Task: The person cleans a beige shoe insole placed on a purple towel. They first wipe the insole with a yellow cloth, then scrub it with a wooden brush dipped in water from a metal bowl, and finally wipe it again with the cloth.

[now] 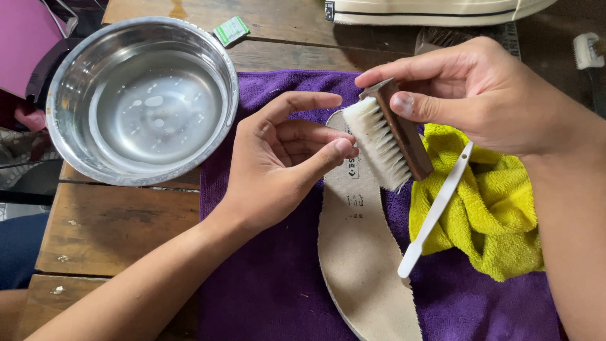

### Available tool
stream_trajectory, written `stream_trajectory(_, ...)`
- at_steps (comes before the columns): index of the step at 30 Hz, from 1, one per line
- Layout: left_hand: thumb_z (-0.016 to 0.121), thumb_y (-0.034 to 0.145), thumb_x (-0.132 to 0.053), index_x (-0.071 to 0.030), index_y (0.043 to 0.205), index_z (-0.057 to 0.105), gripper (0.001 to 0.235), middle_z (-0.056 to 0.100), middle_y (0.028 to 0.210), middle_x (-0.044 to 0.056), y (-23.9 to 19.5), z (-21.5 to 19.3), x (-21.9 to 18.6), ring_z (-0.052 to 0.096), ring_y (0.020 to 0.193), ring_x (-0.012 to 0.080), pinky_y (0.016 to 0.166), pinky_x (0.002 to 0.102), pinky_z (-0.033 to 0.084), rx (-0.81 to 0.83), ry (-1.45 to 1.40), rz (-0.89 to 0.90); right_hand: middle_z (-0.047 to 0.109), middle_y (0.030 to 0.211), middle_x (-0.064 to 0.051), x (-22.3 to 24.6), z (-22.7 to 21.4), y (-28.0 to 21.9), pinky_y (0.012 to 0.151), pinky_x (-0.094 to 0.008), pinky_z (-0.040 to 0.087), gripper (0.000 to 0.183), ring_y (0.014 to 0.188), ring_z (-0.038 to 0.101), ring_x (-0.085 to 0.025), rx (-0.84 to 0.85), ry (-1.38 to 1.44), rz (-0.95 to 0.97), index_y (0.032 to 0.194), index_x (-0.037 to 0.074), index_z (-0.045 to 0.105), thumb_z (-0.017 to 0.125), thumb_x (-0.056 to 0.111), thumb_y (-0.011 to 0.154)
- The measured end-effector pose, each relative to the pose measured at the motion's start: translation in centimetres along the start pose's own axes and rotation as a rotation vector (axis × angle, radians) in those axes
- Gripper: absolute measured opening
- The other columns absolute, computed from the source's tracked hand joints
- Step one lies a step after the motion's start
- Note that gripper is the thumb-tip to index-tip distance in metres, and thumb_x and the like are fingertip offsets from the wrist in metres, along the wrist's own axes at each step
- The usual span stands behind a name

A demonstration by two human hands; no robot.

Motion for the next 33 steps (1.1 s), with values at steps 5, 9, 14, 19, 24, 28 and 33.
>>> stream_trajectory(5, 0.092, 0.090, -0.009, -0.007, 0.131, 0.072, 0.045, 0.088, 0.096, 0.011, 0.0, -0.2, 0.3, 0.081, 0.084, 0.0087, 0.081, 0.023, 0.070, -0.034, 0.012, -0.045, 0.083, 0.121, -0.009, 0.6, 0.2, -0.1, 0.100, -0.021, 0.060, 0.043, 0.114, 0.074, -0.011, -0.006, -0.119, -0.057, 0.146, 0.000, 0.076, 0.071, 0.003, 0.103)
stream_trajectory(9, 0.098, 0.078, -0.015, -0.011, 0.127, 0.073, 0.056, 0.088, 0.091, 0.013, 0.2, -0.5, 0.3, 0.086, 0.083, 0.0122, 0.078, 0.028, 0.076, -0.093, 0.066, -0.102, 0.082, 0.125, -0.012, 1.3, 0.7, -0.2, 0.101, -0.022, 0.062, 0.046, 0.114, 0.075, -0.014, -0.004, -0.139, -0.116, 0.142, -0.003, 0.076, 0.077, -0.001, 0.096)
stream_trajectory(14, 0.098, 0.079, -0.017, -0.011, 0.130, 0.069, 0.059, 0.087, 0.085, 0.010, 0.2, -1.0, 0.4, 0.084, 0.076, 0.0097, 0.074, 0.024, 0.073, -0.128, 0.134, -0.080, 0.083, 0.122, -0.008, 2.7, 1.8, -0.6, 0.099, -0.022, 0.059, 0.044, 0.113, 0.074, -0.012, 0.013, -0.286, -0.175, 0.139, 0.000, 0.079, 0.080, 0.010, 0.097)
stream_trajectory(19, 0.095, 0.085, -0.010, -0.010, 0.137, 0.065, 0.060, 0.086, 0.088, 0.010, 0.0, -0.8, 0.0, 0.081, 0.077, 0.0087, 0.075, 0.022, 0.070, -0.080, 0.112, -0.027, 0.082, 0.125, -0.010, 3.5, 2.0, -0.9, 0.101, -0.024, 0.056, 0.045, 0.116, 0.072, -0.014, 0.005, -0.331, -0.226, 0.139, -0.001, 0.078, 0.082, 0.009, 0.096)
stream_trajectory(24, 0.093, 0.088, -0.008, -0.010, 0.138, 0.062, 0.058, 0.085, 0.090, 0.010, 0.0, -0.8, 0.1, 0.081, 0.079, 0.0096, 0.077, 0.022, 0.069, -0.041, 0.075, -0.003, 0.078, 0.131, -0.007, 2.3, 1.8, -1.1, 0.103, -0.025, 0.062, 0.066, 0.122, 0.072, -0.013, 0.047, -0.250, -0.095, 0.146, 0.003, 0.075, 0.089, 0.006, 0.082)
stream_trajectory(28, 0.090, 0.092, -0.005, -0.010, 0.137, 0.060, 0.054, 0.084, 0.092, 0.011, 0.0, -0.6, 0.1, 0.080, 0.081, 0.0103, 0.080, 0.023, 0.069, -0.001, 0.036, 0.020, 0.071, 0.115, -0.006, 1.7, 1.9, -1.2, 0.098, -0.026, 0.064, 0.086, 0.108, 0.068, -0.014, 0.108, -0.138, -0.074, 0.157, 0.000, 0.070, 0.093, -0.007, 0.074)
stream_trajectory(33, 0.086, 0.093, -0.004, -0.012, 0.131, 0.059, 0.048, 0.081, 0.090, 0.008, 0.2, -0.6, 0.1, 0.077, 0.078, 0.0095, 0.078, 0.023, 0.067, 0.013, 0.094, 0.030, 0.085, 0.128, -0.008, 2.2, 1.7, -1.4, 0.101, -0.027, 0.070, 0.085, 0.105, 0.076, -0.012, 0.080, -0.127, -0.029, 0.153, 0.002, 0.071, 0.092, -0.005, 0.071)
Point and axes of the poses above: each hand's wrist, its own y-axis towards the middle knuckle, its own z-axis out of the palm, x = y × z, the point moved 8 cm from there along y, towards the middle knuckle
